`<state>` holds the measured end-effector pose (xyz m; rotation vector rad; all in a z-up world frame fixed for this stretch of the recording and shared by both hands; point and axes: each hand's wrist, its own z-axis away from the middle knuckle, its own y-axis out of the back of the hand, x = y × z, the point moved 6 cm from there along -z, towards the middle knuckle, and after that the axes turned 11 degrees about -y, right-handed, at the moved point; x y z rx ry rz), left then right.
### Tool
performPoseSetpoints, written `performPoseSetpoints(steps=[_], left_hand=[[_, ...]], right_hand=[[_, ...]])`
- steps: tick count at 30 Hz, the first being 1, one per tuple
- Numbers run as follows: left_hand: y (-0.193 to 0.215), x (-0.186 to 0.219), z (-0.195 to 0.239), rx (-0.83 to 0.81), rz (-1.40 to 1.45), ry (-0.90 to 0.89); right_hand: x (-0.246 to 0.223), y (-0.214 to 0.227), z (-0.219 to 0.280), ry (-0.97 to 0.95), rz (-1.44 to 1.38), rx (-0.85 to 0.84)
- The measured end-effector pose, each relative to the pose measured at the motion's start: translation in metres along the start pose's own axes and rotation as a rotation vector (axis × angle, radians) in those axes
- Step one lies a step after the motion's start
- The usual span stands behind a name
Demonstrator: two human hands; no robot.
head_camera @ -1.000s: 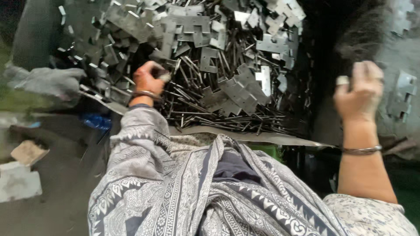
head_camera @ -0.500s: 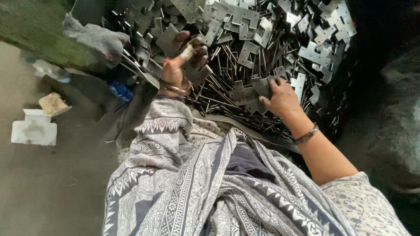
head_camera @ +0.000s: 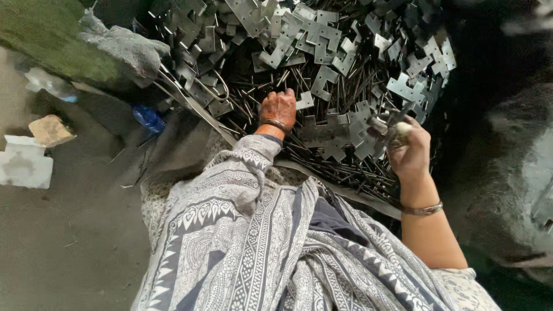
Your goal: The person sorts through a bin of metal parts by hand, picking up individual pieces, turning them over, and placing them back or into a different section of the bin.
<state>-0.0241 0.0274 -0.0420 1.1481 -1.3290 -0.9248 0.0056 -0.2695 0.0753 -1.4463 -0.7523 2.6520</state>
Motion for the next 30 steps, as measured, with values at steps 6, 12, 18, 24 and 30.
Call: performPoseSetpoints(steps=[6, 12, 18, 24, 30], left_hand=[[0.075, -0.022, 0.028, 0.307, 0.120, -0.009], [0.137, -0.047, 0.048, 0.578, 0.630, -0.187], [0.083, -0.057, 0.061, 0.481, 2.008, 0.686], [0.056, 0.025, 0.059, 0.187, 2.596, 0.455], [0.020, 0.072, 0.050, 0.173, 2.412, 0.530]], right_hand=[[-0.001, 0.002, 0.003, -0.147, -0.344, 0.010], [0.027, 0.014, -0.017, -0.171, 0.002, 0.051], [0.054, -0.013, -0.016, -0.344, 0.010, 0.080], [0.016, -0.077, -0.001, 0.043, 0.520, -0.163], [0.049, -0.142, 0.027, 0.536, 1.340, -0.281]])
